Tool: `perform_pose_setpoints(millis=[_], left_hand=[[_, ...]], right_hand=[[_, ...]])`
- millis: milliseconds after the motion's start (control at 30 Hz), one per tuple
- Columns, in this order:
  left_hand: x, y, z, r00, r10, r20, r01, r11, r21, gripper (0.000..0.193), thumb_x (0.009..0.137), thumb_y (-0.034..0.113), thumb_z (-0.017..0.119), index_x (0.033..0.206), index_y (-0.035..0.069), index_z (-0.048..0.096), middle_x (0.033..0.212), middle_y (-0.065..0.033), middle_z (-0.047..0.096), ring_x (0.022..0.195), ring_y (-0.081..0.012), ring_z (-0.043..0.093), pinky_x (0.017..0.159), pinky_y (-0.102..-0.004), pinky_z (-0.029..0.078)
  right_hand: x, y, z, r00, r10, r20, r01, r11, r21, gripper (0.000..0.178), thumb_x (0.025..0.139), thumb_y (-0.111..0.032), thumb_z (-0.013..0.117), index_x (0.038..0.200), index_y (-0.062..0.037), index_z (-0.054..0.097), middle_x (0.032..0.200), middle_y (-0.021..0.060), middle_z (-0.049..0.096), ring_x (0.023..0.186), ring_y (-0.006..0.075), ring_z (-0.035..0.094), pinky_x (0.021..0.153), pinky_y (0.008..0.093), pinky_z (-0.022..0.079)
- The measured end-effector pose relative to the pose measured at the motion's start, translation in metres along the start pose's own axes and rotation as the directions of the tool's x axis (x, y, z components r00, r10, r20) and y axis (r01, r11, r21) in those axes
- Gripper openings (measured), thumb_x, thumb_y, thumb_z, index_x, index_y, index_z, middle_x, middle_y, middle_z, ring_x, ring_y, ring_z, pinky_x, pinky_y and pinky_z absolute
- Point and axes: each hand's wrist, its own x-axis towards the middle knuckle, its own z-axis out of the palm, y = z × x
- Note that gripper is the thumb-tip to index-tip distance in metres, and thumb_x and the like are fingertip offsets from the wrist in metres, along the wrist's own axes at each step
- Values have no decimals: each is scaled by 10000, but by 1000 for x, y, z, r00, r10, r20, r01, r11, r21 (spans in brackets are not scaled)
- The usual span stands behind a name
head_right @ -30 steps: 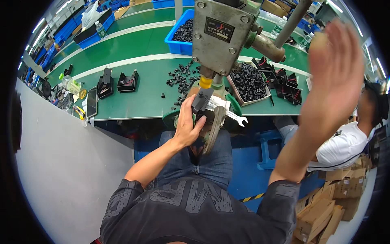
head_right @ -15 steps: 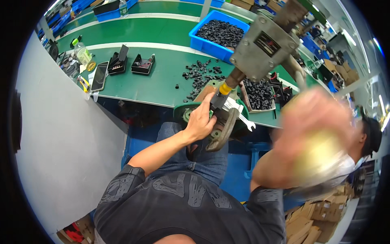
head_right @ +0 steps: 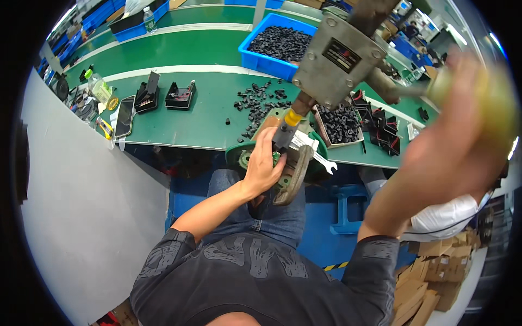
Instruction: Assembling small mechanical components using a manual press machine on an industrial assembly line.
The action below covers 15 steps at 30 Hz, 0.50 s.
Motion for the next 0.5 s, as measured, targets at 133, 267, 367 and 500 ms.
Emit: perform_pose_setpoints(millis=[133,267,367,500], left_hand=[[14,1,-6,976,66,-209,-51,996,79,680,786,-64,620,1426,-63,393,1327,-255,519,1229,-408,534,1080,-436,416],[50,-6,-53,873,-434,-220,205,738,-643,733,723,-78,461,1453,-81,402,1239,-134,610,1054,-254,650,985,-327,505],[60,-49,-97,892,-448,-54,148,403,-903,742,617,-24,448,1352,-100,515,1231,-155,617,1113,-255,629,1009,-344,500],[79,-83,-116,895,-443,55,202,293,-935,732,585,-9,453,1303,-100,556,1225,-170,624,1144,-283,620,1035,-366,492]], right_hand=[[102,72,21,820,573,-9,-570,818,77,371,1030,-189,578,1285,81,573,1220,199,658,1130,256,641,1041,357,458],[49,94,-15,892,432,134,-440,762,474,419,1056,-274,543,1311,59,538,1169,165,670,1100,251,644,1022,380,464],[-35,106,-34,887,462,-17,-415,813,408,396,1065,-282,530,1266,57,570,1110,134,675,1054,224,643,985,391,481],[-127,117,-56,710,704,20,-692,692,204,290,1045,-203,572,1226,21,605,1057,74,663,908,134,629,860,279,493]])
